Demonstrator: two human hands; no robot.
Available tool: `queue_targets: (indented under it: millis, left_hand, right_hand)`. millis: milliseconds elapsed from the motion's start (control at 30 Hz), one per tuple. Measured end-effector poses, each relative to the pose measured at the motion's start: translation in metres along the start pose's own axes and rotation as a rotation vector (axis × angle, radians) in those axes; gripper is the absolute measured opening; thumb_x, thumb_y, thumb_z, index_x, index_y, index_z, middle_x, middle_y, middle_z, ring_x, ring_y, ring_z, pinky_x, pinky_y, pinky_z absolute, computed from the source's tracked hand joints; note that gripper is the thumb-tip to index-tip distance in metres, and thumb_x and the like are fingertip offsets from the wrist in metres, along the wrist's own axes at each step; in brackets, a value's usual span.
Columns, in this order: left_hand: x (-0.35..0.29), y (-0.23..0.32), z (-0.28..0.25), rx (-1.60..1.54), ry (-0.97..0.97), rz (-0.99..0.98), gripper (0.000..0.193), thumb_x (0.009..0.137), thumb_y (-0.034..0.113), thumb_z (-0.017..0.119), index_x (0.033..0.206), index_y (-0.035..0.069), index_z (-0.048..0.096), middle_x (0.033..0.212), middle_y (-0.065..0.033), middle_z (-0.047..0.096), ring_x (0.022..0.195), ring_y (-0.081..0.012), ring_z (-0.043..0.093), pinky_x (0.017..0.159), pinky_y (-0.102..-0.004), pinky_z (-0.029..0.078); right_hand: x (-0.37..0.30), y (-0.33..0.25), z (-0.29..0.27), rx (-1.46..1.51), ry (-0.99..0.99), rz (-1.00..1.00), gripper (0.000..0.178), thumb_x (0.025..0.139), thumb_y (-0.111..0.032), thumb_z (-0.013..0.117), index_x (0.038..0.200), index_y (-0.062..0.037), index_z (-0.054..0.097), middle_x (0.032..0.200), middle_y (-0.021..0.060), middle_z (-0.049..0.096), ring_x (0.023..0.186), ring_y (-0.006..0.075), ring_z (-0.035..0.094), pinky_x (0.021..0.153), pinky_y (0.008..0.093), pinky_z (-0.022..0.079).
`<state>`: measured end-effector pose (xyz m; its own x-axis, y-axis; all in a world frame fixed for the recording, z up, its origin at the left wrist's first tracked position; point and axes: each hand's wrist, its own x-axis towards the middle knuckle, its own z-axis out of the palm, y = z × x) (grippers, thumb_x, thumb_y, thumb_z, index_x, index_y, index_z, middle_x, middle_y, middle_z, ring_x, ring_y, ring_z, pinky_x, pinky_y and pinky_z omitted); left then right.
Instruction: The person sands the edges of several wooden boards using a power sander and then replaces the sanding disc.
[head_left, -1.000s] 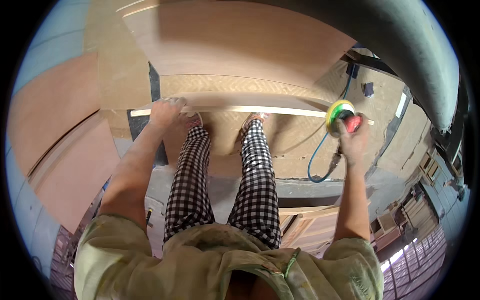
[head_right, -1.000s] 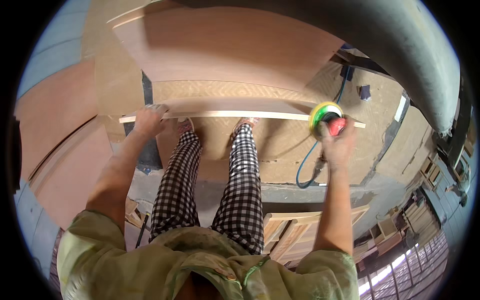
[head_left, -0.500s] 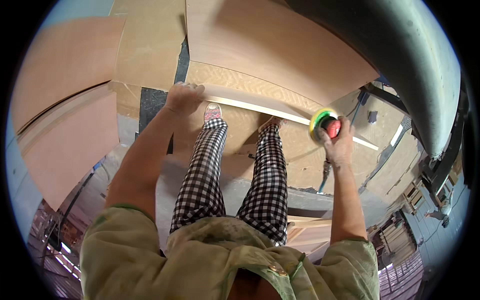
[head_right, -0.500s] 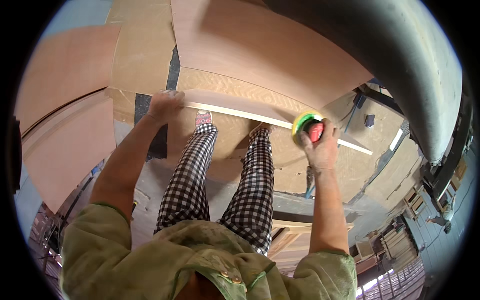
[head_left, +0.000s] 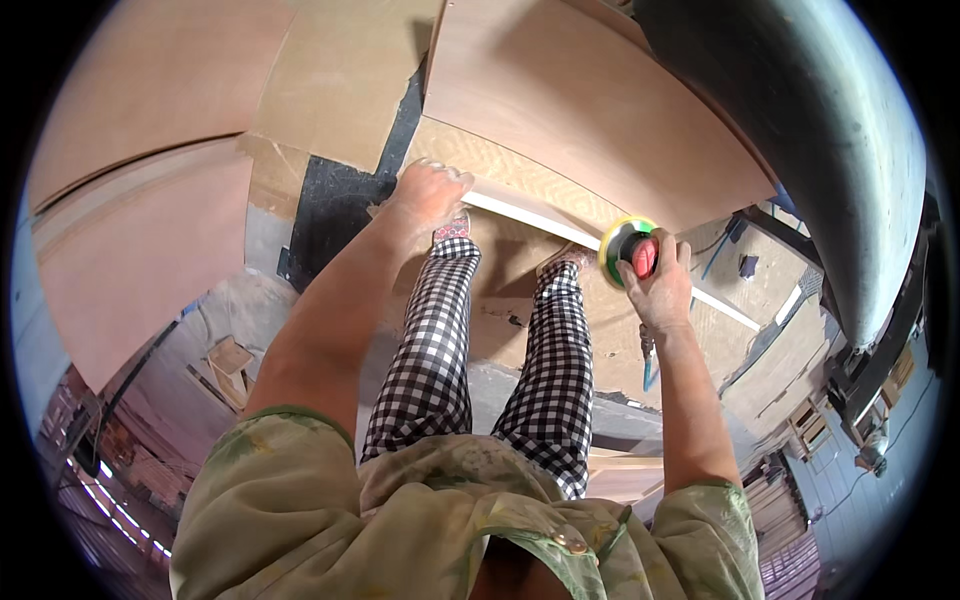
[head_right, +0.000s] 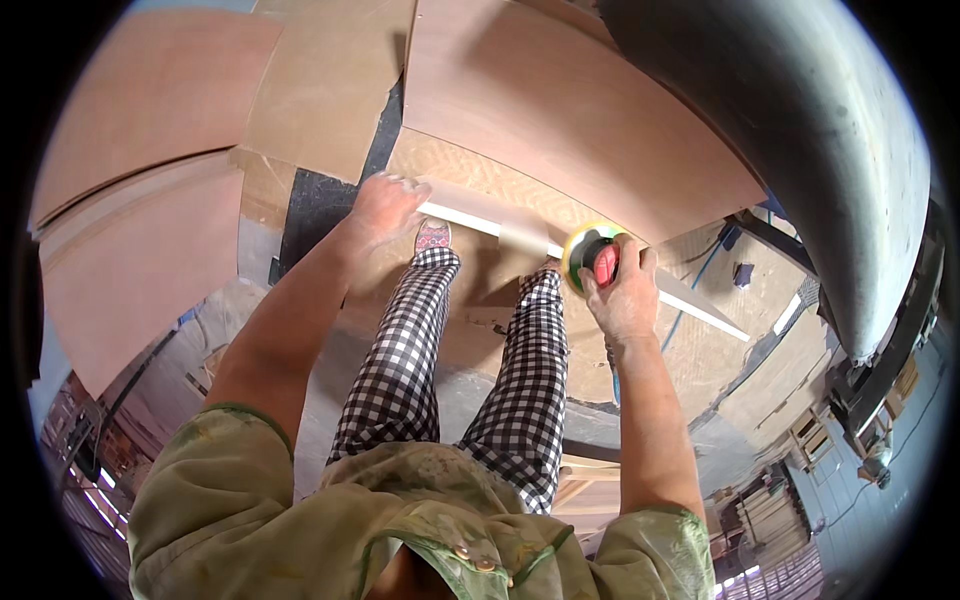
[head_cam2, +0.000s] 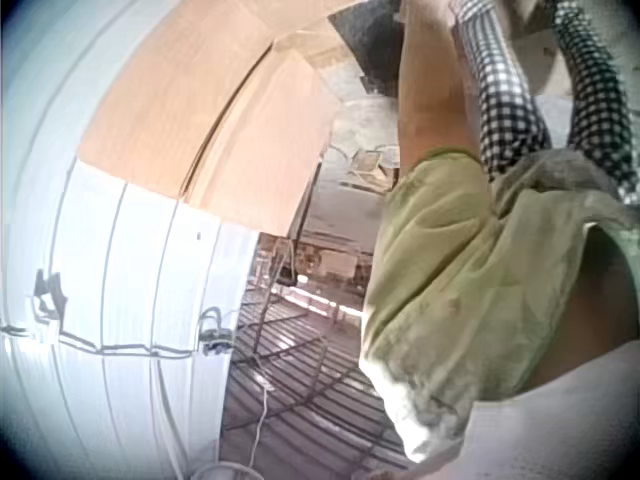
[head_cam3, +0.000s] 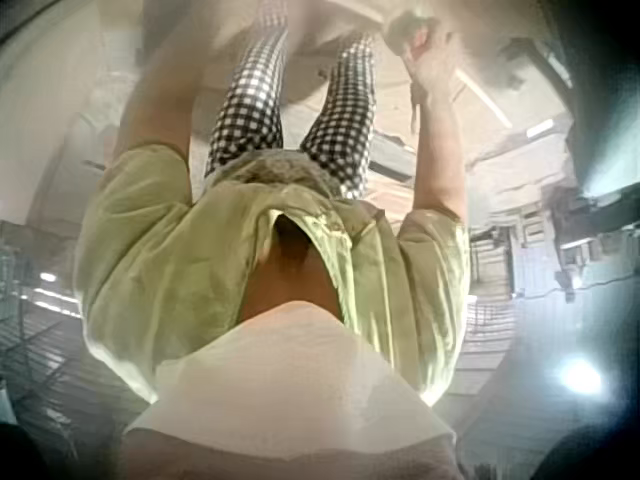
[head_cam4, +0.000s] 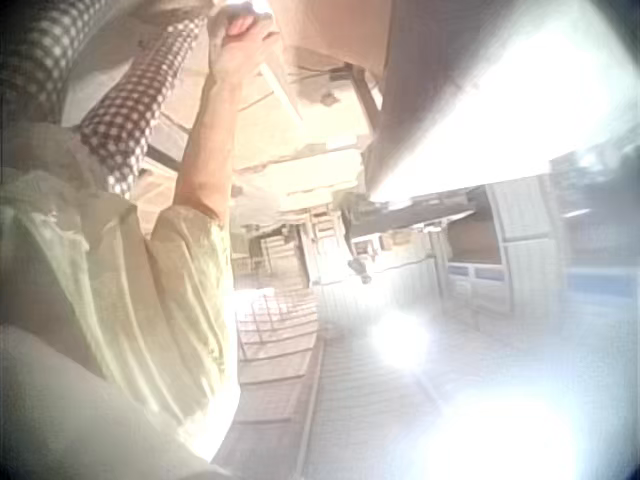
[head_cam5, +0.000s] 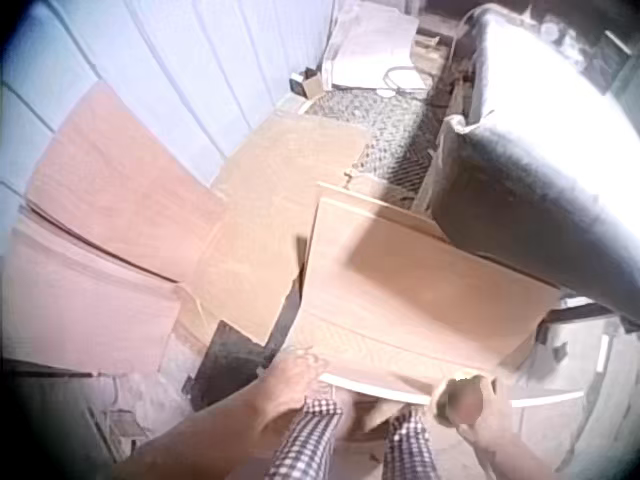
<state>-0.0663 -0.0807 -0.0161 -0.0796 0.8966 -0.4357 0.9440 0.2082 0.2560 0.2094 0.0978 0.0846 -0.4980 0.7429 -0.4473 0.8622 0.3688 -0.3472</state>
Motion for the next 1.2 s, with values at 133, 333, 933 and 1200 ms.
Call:
queue_targets:
  millis: [133,333,933,1200]
  left_hand:
    - [0.011,0.0,-0.009,0.027,-0.068,-0.017,0.026,0.074,0.029,0.067,0.092,0.012,0.059,0.087,-0.0063,0.065,0.088,-0.0234,0.063,0.079,-0.0367,0.047]
    - [0.001,-0.026,-0.024,-0.082,-0.058,-0.213,0.027,0.079,0.035,0.065,0.09,0.011,0.06,0.093,-0.0084,0.064,0.09,-0.0261,0.063,0.075,-0.0387,0.05]
    - [-0.008,-0.042,0.023,-0.7,0.175,-0.347,0.032,0.072,0.023,0.074,0.1,0.008,0.066,0.086,-0.0122,0.066,0.082,-0.0275,0.063,0.074,-0.0346,0.049]
    - [-0.013,-0.044,0.027,-0.877,0.209,-0.388,0.027,0.077,0.014,0.069,0.103,0.007,0.065,0.091,-0.0155,0.066,0.084,-0.0313,0.063,0.075,-0.0365,0.05]
  right_hand:
    - [0.006,-0.063,0.022,-0.034,-0.127,-0.118,0.058,0.068,-0.02,0.076,0.118,-0.013,0.047,0.108,0.0167,0.047,0.091,0.0385,0.057,0.077,0.0439,0.049]
    - [0.012,-0.052,0.033,-0.112,-0.084,-0.246,0.072,0.063,-0.016,0.077,0.124,-0.0191,0.038,0.112,0.0156,0.043,0.09,0.0358,0.059,0.074,0.044,0.054]
    - [0.042,-0.121,0.038,-0.081,-0.254,-0.265,0.056,0.068,-0.017,0.075,0.117,-0.013,0.049,0.103,0.0173,0.049,0.089,0.0362,0.057,0.076,0.0429,0.05]
    - [0.052,-0.161,0.067,-0.045,-0.267,-0.363,0.053,0.069,-0.019,0.074,0.114,-0.0142,0.047,0.106,0.0189,0.048,0.087,0.0398,0.059,0.075,0.0449,0.051]
